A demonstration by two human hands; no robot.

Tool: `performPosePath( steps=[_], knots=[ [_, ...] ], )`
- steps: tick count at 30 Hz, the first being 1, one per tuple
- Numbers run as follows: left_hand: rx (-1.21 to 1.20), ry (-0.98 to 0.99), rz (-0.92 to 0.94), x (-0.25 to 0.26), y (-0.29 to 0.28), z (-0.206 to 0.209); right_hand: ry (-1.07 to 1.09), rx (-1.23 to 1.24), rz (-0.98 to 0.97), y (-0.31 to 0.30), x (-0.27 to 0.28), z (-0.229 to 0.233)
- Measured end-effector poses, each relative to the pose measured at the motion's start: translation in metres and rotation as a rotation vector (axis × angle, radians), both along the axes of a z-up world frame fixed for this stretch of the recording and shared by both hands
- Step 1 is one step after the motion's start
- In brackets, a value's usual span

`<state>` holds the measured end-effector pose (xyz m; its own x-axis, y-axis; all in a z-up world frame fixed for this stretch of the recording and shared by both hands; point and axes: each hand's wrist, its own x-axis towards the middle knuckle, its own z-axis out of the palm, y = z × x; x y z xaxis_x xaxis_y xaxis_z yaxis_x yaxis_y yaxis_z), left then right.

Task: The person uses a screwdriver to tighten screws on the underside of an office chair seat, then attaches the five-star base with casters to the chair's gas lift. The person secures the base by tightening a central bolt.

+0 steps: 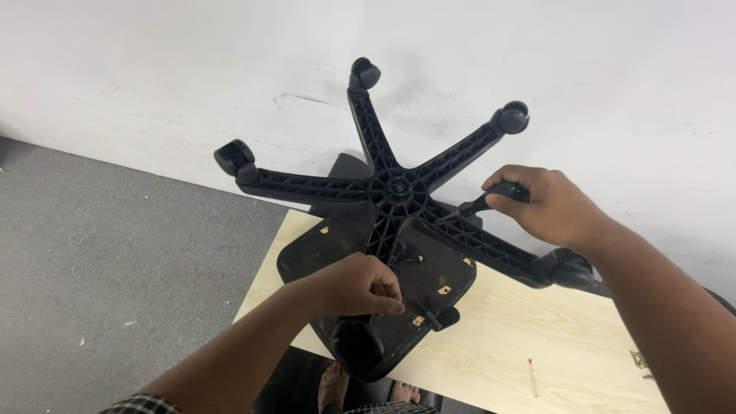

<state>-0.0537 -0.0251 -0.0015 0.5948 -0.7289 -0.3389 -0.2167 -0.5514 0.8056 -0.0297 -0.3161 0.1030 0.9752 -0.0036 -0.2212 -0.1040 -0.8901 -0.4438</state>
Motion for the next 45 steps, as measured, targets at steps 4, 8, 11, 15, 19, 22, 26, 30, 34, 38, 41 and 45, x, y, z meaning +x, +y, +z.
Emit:
performPosePath(
  steps=[4,8,11,15,19,22,26,30,34,38,41,45],
  knots=[
    [0.151,0.021,0.024,0.009,0.012,0.013,-0.009,0.005,0.109,0.007,-0.002,-0.008],
    [0.436,-0.022,-0.023,0.025,0.007,0.027,-0.119,-0.092,0.312,0.026,-0.009,0.001],
    [0.597,-0.095,-0.036,0.03,0.004,0.034,0.003,-0.19,0.249,0.049,-0.016,0.018],
    [0.622,-0.295,0.111,0.026,0.003,0.037,0.17,-0.357,0.087,0.076,-0.018,0.036],
    [0.593,-0.342,0.263,0.026,0.001,0.034,0.123,-0.265,0.097,0.079,-0.017,0.034],
    [0.521,-0.525,0.24,0.029,-0.001,0.029,-0.049,-0.29,0.266,0.073,-0.017,0.019],
    [0.643,-0.6,0.195,0.036,-0.004,0.019,-0.13,-0.27,0.318,0.069,-0.016,0.007],
    [0.779,-0.308,0.322,0.045,-0.01,0.009,-0.052,-0.289,0.254,0.07,-0.014,0.008],
    [0.752,-0.222,0.327,0.044,-0.015,0.007,0.082,-0.264,0.068,0.073,-0.012,0.012],
    [0.638,-0.241,0.343,0.037,-0.024,0.013,-0.038,-0.273,0.077,0.073,-0.019,0.007],
    [0.626,-0.236,0.384,0.028,-0.028,0.018,-0.004,-0.258,0.053,0.068,-0.028,0.0],
    [0.645,-0.243,0.4,0.026,-0.029,0.021,-0.009,-0.24,0.069,0.06,-0.041,-0.01]
  ],
)
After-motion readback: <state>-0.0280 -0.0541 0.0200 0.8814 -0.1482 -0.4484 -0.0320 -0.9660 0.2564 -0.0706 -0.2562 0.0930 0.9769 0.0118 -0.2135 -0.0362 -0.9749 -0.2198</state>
